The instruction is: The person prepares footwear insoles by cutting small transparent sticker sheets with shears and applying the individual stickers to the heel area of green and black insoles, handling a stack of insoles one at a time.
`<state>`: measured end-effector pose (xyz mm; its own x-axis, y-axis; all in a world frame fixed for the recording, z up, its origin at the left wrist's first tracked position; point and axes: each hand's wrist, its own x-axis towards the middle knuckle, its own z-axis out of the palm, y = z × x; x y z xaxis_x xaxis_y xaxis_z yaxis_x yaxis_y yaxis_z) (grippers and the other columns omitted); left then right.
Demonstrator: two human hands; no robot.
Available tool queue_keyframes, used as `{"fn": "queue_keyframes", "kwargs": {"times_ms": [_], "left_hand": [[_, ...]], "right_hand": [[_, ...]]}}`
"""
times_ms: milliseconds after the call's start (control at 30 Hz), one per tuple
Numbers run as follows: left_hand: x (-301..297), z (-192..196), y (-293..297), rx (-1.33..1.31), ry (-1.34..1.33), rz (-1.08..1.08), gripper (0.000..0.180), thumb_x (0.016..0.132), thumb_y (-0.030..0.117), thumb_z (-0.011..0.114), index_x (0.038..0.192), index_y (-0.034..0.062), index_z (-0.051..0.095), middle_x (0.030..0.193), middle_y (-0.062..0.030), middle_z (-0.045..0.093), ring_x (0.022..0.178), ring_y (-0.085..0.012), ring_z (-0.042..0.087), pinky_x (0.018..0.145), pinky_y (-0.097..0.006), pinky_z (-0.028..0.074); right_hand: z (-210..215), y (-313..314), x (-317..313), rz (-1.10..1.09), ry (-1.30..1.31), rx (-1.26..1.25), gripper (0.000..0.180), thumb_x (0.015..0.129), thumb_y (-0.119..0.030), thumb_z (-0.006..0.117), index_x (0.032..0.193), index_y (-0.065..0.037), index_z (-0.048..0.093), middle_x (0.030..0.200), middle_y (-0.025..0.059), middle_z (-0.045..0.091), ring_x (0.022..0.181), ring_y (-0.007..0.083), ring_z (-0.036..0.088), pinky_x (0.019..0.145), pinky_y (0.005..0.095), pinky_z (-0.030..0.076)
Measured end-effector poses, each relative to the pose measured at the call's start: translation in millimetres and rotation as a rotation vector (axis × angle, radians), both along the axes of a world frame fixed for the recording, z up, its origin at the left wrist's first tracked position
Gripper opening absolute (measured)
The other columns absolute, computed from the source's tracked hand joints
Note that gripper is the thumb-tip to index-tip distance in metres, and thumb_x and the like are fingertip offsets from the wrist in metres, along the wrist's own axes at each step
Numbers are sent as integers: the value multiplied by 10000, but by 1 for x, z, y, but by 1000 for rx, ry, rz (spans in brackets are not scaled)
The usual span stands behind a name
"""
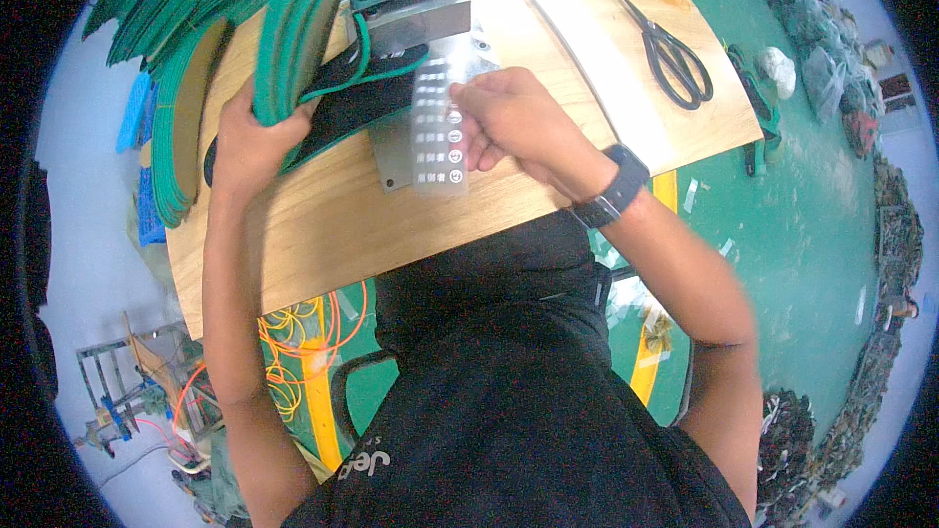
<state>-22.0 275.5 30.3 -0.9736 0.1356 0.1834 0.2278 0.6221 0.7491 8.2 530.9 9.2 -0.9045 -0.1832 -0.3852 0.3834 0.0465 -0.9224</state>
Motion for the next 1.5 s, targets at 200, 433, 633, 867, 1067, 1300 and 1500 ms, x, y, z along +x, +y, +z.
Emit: {"fn": "queue_keyframes", "kwargs": {"times_ms": [200,433,633,867,1067,1300,1500], "left_hand": [[2,-6,-12,179,83,37,319,691,155,700,956,-6,623,808,-19,625,715,-84,534,702,-251,455],[4,-6,-15,147,77,56,283,699,159,704,923,4,627,781,-29,629,701,-79,540,686,-249,455],[1,-10,-19,128,70,61,277,710,152,701,931,1,630,793,-23,633,704,-78,543,683,-244,453],[-1,-15,-29,343,197,191,250,736,116,693,946,-9,639,845,-36,649,744,-100,580,709,-255,470],[5,-12,-10,214,124,148,389,736,124,690,1080,-26,592,955,-75,650,838,-111,587,802,-253,463],[0,-10,-8,149,137,88,411,719,157,680,1081,-21,603,852,-60,650,751,-100,565,746,-254,465],[-4,-9,-10,97,105,92,322,719,192,676,961,-15,632,744,-46,619,666,-94,522,677,-247,448]], "right_hand": [[6,-11,-15,172,13,239,336,933,-248,535,679,-29,566,533,55,587,433,109,591,347,173,418],[3,-13,-17,195,26,304,344,938,-236,525,670,-26,570,533,70,599,421,106,590,338,165,417],[2,-12,-19,209,6,309,328,937,-227,523,693,-18,588,541,80,608,410,106,586,337,163,418],[4,-15,-20,244,-35,339,333,939,-242,512,715,-10,594,535,84,607,403,108,578,343,180,426],[6,-16,-19,233,-14,341,351,939,-259,509,706,-9,588,537,86,608,403,116,578,338,190,425],[7,-12,-13,172,-23,245,361,939,-265,497,706,-6,592,518,88,597,394,117,570,326,190,412],[3,-8,-13,193,50,190,308,914,-204,538,680,-14,601,476,54,561,333,74,474,310,180,336]]}}
